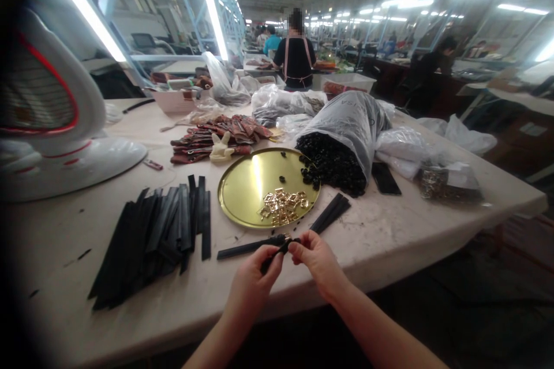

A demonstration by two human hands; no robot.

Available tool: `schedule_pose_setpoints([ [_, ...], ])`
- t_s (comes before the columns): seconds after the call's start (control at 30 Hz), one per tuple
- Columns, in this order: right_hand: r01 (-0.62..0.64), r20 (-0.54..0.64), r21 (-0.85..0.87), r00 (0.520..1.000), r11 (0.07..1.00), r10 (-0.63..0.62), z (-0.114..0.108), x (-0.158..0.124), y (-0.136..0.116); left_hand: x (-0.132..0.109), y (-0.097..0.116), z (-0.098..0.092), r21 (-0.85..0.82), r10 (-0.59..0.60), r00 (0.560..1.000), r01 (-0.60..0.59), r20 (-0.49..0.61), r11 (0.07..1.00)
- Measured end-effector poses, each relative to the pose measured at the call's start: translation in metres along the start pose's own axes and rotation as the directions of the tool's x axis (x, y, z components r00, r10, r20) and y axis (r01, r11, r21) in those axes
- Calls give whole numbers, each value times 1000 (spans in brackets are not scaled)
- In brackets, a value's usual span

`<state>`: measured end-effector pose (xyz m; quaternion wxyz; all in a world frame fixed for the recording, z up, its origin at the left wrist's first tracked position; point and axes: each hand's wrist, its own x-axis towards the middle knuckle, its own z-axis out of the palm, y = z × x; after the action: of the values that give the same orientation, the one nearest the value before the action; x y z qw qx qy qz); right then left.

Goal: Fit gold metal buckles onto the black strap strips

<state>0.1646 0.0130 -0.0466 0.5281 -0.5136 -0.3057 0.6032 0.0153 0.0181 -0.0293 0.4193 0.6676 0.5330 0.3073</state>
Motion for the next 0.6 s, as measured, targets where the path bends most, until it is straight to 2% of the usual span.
schedule_pose_setpoints([
  [0.17, 54, 24, -133, 998, 990, -51, -6, 2, 0, 4, -4, 1, 78, -17, 1000, 16, 11, 997],
  [0.33, 129, 28, -276, 992, 952, -126, -17, 3, 1, 9, -4, -4, 59, -69, 982, 59, 173, 996],
  [0.5, 92, 167, -277, 985, 957, -46, -19, 1, -4, 13, 3, -9, 60, -96, 954, 83, 285, 995],
  [0.6, 70, 192, -268, 981, 961, -18, -16, -1, -7, 11, 5, -6, 11, -73, 958, 73, 279, 997],
])
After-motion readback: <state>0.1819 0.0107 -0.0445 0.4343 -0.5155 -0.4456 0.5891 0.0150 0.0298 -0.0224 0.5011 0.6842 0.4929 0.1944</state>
